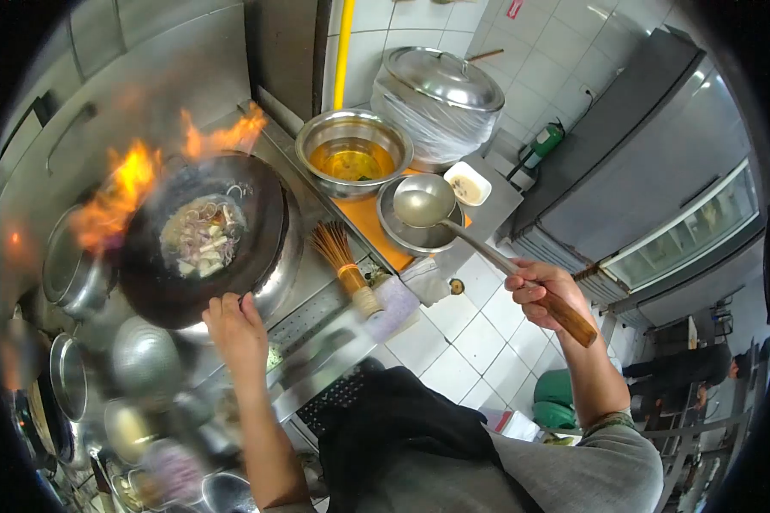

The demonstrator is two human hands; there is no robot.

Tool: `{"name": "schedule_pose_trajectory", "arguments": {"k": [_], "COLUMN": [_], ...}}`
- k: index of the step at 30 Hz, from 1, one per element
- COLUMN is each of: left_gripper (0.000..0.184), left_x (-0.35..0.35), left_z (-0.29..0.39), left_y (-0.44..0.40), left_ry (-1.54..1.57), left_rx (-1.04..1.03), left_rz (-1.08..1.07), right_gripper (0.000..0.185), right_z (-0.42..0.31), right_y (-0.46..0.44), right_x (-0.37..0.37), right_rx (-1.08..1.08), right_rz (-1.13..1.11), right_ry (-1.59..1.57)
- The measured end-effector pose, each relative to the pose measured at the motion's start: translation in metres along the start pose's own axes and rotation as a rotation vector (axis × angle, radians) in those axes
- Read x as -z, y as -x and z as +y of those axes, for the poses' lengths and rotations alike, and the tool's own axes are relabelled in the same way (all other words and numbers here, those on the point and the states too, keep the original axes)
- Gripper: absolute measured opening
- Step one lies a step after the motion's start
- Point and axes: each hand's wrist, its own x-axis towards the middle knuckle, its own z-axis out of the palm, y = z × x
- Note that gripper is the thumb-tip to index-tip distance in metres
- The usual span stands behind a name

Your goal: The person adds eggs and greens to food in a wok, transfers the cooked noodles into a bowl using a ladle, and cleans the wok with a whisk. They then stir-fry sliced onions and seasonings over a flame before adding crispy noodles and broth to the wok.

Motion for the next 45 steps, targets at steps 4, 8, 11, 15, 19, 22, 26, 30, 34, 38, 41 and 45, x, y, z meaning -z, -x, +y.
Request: {"name": "schedule_pose_trajectory", "arguments": {"k": [4, 8, 11, 15, 19, 22, 26, 30, 34, 38, 41, 45], "left_gripper": [0.015, 0.016, 0.016, 0.014, 0.015, 0.016, 0.015, 0.013, 0.013, 0.014, 0.014, 0.014], "left_x": [0.000, 0.002, 0.001, -0.001, -0.004, -0.003, -0.002, 0.000, -0.005, 0.009, 0.012, 0.019], "left_z": [-0.002, 0.001, 0.000, -0.004, -0.003, -0.001, 0.000, 0.005, 0.004, 0.025, 0.029, 0.035], "left_y": [0.000, 0.000, 0.002, 0.002, 0.002, -0.003, -0.004, -0.010, -0.011, -0.013, -0.020, -0.011], "left_ry": [0.020, 0.039, 0.047, 0.027, 0.020, 0.016, 0.056, 0.083, 0.075, 0.055, 0.064, 0.095], "left_rx": [0.013, 0.033, 0.049, 0.011, 0.031, 0.026, 0.028, 0.063, 0.080, 0.107, 0.111, 0.151], "left_rz": [0.023, 0.059, 0.063, 0.088, 0.091, 0.086, 0.057, 0.031, -0.039, -0.013, -0.005, 0.002], "right_gripper": [0.018, 0.016, 0.017, 0.026, 0.048, 0.061, 0.066, 0.063, 0.063, 0.062, 0.061, 0.064], "right_z": [0.001, 0.001, 0.008, 0.020, 0.039, 0.048, 0.078, 0.096, 0.086, 0.068, 0.048, 0.059], "right_y": [0.016, 0.023, 0.010, -0.032, -0.085, -0.137, -0.222, -0.255, -0.264, -0.285, -0.280, -0.252], "right_x": [-0.029, -0.065, -0.087, -0.110, -0.142, -0.147, -0.151, -0.173, -0.175, -0.160, -0.188, -0.201], "right_rx": [0.022, -0.017, -0.066, -0.084, -0.054, 0.055, 0.553, 0.553, 0.140, 0.576, 0.149, 0.086], "right_rz": [-0.097, -0.223, -0.287, -0.327, -0.325, -0.387, -0.420, -0.412, -0.632, -0.778, -0.707, -0.763], "right_ry": [-0.028, -0.055, -0.073, 0.101, 0.456, 0.914, 1.545, 1.761, 1.410, 1.378, 1.073, 0.859]}}
